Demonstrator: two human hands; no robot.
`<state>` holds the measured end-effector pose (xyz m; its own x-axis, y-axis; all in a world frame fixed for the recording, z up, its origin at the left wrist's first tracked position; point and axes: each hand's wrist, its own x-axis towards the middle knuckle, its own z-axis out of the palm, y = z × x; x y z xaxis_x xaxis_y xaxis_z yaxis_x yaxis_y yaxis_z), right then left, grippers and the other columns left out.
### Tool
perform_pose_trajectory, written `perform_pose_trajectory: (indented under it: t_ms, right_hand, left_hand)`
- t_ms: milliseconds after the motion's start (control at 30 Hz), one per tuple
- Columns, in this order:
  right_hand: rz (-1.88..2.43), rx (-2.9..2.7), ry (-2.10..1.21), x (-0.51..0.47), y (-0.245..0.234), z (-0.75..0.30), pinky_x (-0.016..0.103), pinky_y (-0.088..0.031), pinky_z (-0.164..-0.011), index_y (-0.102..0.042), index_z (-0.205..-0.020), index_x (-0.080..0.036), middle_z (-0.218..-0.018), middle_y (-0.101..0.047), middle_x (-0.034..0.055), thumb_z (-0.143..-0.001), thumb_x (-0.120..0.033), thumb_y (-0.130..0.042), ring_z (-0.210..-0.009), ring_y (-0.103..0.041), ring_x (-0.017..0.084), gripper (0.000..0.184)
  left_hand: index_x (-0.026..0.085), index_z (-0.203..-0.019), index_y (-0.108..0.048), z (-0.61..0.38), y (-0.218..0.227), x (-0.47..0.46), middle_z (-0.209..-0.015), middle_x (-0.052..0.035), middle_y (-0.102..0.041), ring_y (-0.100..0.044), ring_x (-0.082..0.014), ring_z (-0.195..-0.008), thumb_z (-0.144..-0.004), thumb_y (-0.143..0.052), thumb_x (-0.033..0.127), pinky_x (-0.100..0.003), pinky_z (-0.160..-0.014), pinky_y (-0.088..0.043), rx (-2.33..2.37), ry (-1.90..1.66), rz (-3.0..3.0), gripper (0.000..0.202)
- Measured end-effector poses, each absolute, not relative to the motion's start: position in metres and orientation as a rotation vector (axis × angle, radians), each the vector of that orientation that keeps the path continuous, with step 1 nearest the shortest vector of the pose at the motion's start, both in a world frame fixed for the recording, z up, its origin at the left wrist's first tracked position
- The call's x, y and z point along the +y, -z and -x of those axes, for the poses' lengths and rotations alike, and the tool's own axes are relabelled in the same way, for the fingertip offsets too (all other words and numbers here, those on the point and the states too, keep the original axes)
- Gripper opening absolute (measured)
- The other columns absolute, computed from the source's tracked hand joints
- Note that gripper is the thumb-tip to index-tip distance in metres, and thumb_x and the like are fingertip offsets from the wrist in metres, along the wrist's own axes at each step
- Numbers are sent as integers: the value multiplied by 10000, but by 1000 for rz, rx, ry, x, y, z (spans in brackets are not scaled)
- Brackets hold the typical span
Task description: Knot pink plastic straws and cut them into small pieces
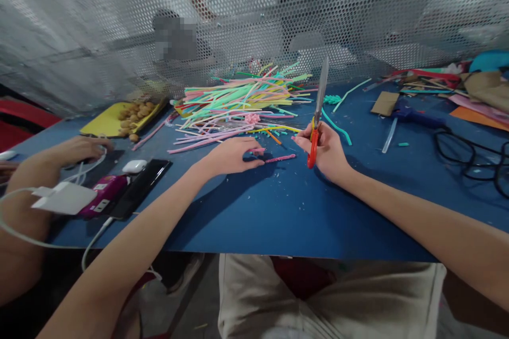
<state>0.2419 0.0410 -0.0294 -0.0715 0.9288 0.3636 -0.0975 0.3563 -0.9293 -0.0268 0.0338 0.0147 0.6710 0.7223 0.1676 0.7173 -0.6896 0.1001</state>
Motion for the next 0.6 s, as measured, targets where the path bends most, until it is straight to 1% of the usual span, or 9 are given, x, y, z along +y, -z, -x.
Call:
perform_pose_trajectory:
  t_ms: [100, 267, 367, 500, 600]
  right_hand:
    - [860, -1316, -1068, 45, 31, -242, 318, -504, -612, -542, -848, -241, -835, -658, -1, -727, -345, -821, -641, -563, 130, 321]
    - [882, -1254, -1109, 46, 31, -241, 295, -457, -542, -542, -803, -239, -816, -641, -10, -719, -332, -823, -581, -489, 103, 308]
    - [866, -1226, -1122, 47, 31, -241, 296, -460, -547, -526, -808, -241, -808, -634, -12, -712, -312, -821, -569, -477, 96, 319]
    - [892, -1231, -1117, 47, 29, -242, 312, -480, -565, -505, -832, -251, -815, -627, -8, -704, -339, -810, -577, -497, 105, 341]
    - [908, -1204, -1131, 46, 26, -241, 309, -469, -541, -495, -820, -252, -833, -632, 1, -692, -351, -807, -575, -492, 106, 351]
  left_hand:
    - [198, -958, -657, 28, -10, 38, -936, -53, -687, -654, -211, -908, -918, -597, 470, -302, -783, -467, 1216, -310, -2787, 281]
    - [201, -890, -632, 21, -4, 39, -861, -41, -657, -622, -189, -808, -943, -547, 393, -293, -730, -442, 1204, -305, -2755, 216]
    - [192, -913, -638, 18, -2, 37, -874, -52, -666, -629, -191, -814, -960, -510, 366, -296, -724, -439, 1239, -262, -2756, 221]
    - [198, -1006, -646, 19, -5, 35, -977, -59, -704, -654, -208, -877, -967, -500, 339, -300, -724, -444, 1366, -243, -2738, 208]
    - [196, -1048, -649, 29, -20, 37, -979, -58, -719, -652, -202, -823, -951, -524, 302, -296, -699, -435, 1519, -340, -2744, 191]
